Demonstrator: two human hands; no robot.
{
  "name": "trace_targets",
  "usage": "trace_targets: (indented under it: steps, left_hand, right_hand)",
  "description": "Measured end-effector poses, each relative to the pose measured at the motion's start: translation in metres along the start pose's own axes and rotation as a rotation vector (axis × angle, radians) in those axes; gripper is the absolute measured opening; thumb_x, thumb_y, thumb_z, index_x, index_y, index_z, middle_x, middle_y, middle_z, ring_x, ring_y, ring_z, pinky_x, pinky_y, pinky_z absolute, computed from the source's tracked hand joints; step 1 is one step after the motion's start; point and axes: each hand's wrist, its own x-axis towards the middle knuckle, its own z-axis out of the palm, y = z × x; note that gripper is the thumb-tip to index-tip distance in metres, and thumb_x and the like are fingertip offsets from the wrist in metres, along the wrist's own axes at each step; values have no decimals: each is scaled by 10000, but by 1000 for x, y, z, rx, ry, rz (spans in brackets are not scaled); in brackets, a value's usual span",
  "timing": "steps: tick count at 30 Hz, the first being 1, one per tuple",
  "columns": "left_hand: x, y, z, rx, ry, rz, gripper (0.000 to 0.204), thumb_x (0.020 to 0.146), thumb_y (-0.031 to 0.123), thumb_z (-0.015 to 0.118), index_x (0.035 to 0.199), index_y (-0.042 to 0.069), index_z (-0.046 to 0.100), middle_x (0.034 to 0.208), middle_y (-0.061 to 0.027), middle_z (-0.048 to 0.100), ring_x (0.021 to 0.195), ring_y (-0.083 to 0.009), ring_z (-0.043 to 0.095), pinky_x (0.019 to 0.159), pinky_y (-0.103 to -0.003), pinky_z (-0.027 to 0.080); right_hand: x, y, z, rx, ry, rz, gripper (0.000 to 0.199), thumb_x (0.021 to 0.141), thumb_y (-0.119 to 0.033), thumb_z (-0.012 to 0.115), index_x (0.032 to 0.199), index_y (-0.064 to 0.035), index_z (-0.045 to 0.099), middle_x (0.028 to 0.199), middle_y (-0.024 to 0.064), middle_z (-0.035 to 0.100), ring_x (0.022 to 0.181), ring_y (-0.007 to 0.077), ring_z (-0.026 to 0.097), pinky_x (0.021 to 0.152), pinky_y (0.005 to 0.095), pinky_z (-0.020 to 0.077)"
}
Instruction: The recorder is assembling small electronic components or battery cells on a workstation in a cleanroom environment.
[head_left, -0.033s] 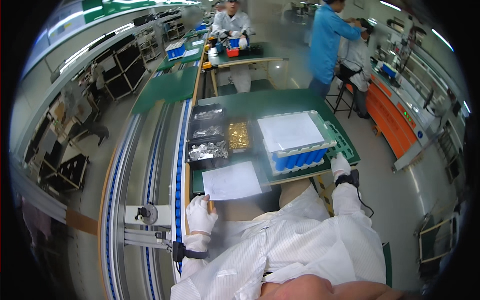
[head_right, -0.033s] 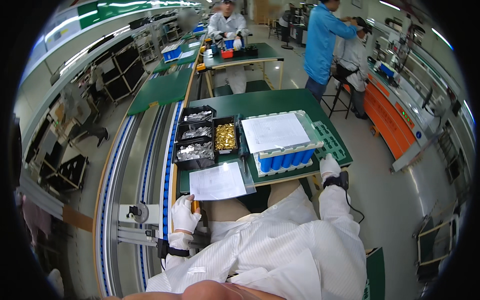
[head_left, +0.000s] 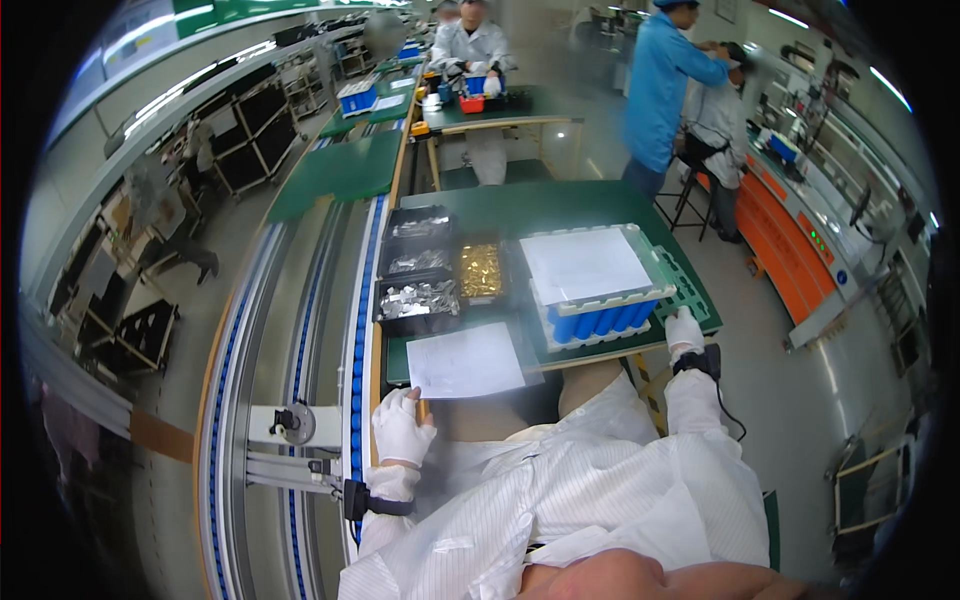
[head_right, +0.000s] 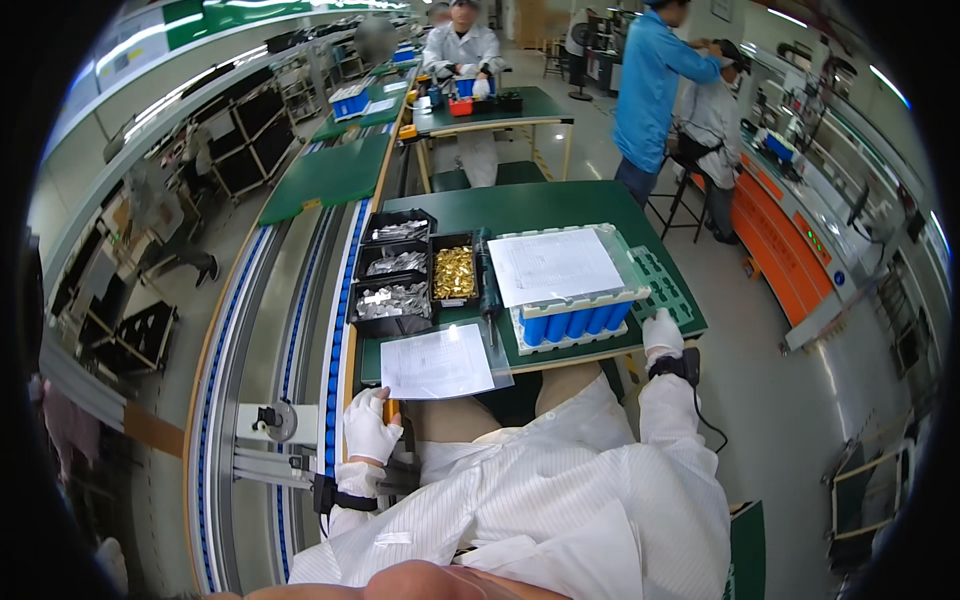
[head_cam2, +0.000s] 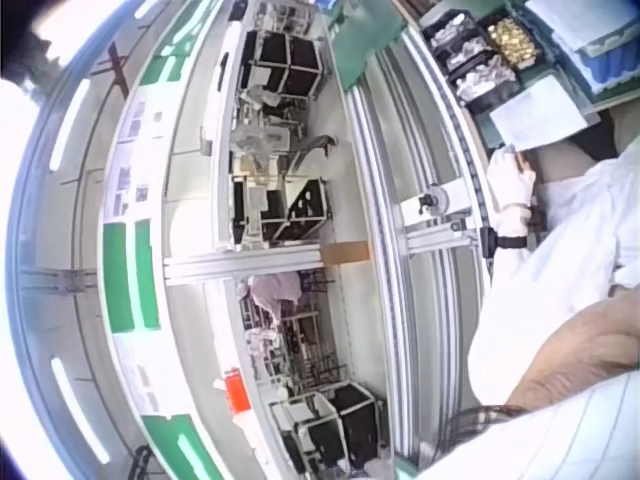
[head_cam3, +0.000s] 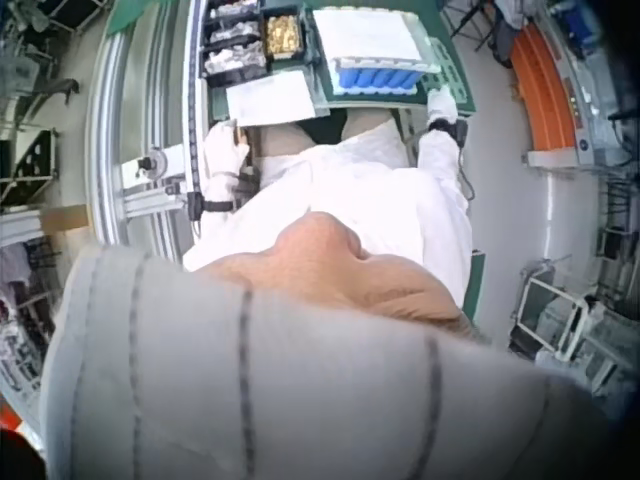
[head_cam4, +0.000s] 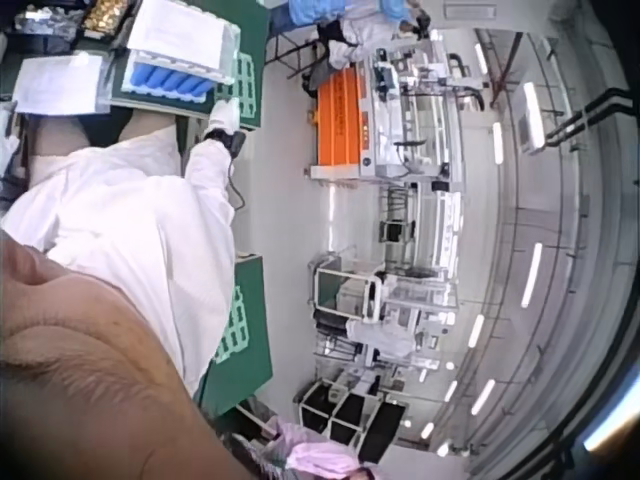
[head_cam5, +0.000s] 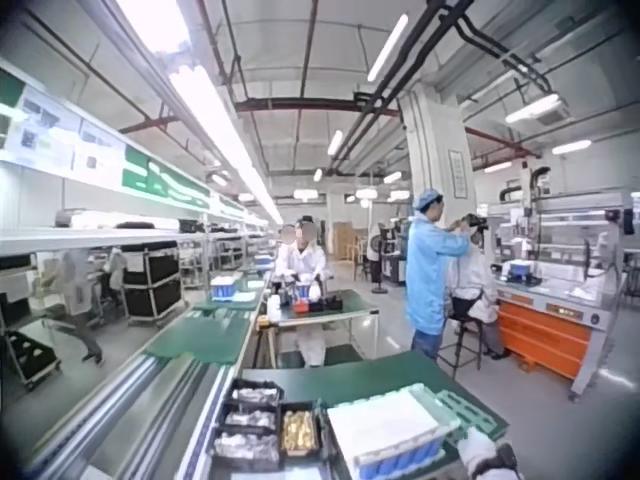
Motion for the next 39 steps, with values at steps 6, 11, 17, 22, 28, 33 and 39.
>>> trace_targets:
  steps: [6, 11, 17, 22, 28, 33, 39]
  left_hand:
    - [4, 6, -2, 8, -39, -22, 493, 769, 194, 763, 1235, 71, 658, 1246, -123, 639, 1239, -320, 547, 1079, -475, 380]
    - [2, 11, -8, -4, -32, -62, 485, 769, 186, 771, 1226, 62, 668, 1257, -123, 644, 1261, -322, 540, 1090, -478, 376]
    - [-2, 10, -9, -23, 11, -33, 501, 741, 164, 779, 1216, 60, 656, 1220, -142, 655, 1212, -345, 564, 1049, -471, 399]
    - [-1, 10, -9, -28, -47, -52, 489, 779, 196, 750, 1243, 71, 658, 1255, -142, 634, 1264, -321, 537, 1098, -469, 368]
    - [1, 6, -12, -44, -52, -48, 481, 790, 208, 723, 1246, 75, 647, 1241, -135, 631, 1274, -321, 525, 1090, -468, 371]
    - [4, 6, -7, -50, -11, -28, 489, 765, 199, 742, 1225, 70, 639, 1234, -142, 633, 1237, -329, 545, 1060, -460, 392]
    - [3, 10, -12, -59, -21, -29, 458, 779, 192, 720, 1217, 83, 643, 1219, -129, 630, 1244, -314, 538, 1062, -459, 386]
  right_hand:
    - [28, -53, -55, 465, 338, -229, 228, 947, -262, 599, 1101, -111, 673, 1020, 188, 719, 958, 401, 682, 828, 472, 532]
    - [24, -162, -108, 583, 326, -536, 208, 933, -213, 619, 1061, -62, 684, 1016, 165, 714, 964, 352, 689, 840, 420, 538]
    - [7, -260, -76, 420, 184, -844, 204, 902, -246, 668, 1029, -91, 709, 1038, 145, 714, 977, 355, 682, 869, 440, 544]
    - [9, -265, -34, -3, 62, -839, 285, 937, -374, 594, 1015, -139, 736, 1009, 120, 724, 976, 327, 685, 870, 476, 526]
    - [11, -266, -31, -66, 153, -903, 337, 966, -417, 538, 998, -157, 749, 1007, 102, 737, 975, 323, 689, 848, 483, 528]
    - [3, -270, -46, -53, 99, -858, 358, 980, -432, 519, 1015, -155, 743, 1034, 114, 731, 999, 346, 682, 879, 498, 522]
    - [-1, -271, -52, -111, 61, -789, 342, 979, -399, 512, 1065, -158, 739, 1086, 107, 731, 1027, 338, 680, 914, 481, 523]
